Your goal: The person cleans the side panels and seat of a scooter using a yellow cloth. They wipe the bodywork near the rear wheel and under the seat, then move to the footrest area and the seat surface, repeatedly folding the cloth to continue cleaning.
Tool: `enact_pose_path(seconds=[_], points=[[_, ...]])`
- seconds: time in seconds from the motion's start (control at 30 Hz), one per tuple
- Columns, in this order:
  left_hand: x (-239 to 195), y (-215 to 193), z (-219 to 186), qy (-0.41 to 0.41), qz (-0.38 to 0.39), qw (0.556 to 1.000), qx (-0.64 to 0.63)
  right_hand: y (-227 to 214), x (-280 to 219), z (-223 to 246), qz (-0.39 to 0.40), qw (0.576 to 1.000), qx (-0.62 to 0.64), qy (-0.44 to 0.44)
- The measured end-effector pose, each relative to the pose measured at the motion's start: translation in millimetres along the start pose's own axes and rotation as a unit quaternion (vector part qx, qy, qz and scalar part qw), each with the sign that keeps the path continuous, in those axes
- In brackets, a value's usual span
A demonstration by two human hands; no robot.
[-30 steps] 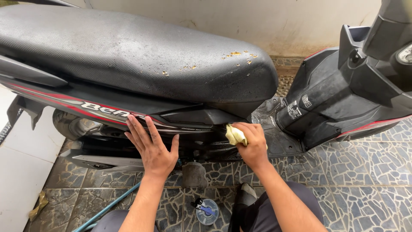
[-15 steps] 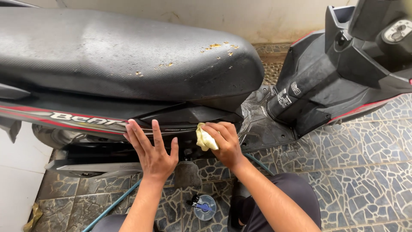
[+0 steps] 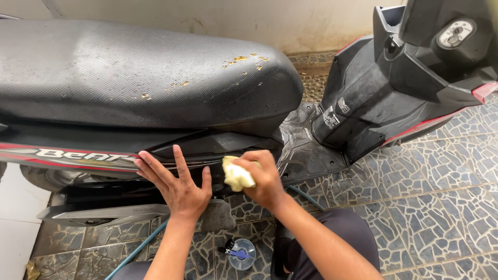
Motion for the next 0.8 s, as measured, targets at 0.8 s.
enact_pose_path(seconds=[0.8], points=[[-8, 8, 5, -0.012, 0.003, 1.0, 0.012, 4, -4, -61, 0.068, 0.983, -0.159, 0.063]])
Point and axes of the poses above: each hand's wrist, its own x-axis towards the middle knuckle, its own y-axis out of the palm, z = x × y, the point moved 7 cm from there along x, towards the middle knuckle, and after that the axes turned 4 degrees about y, right-handed, at the moved point
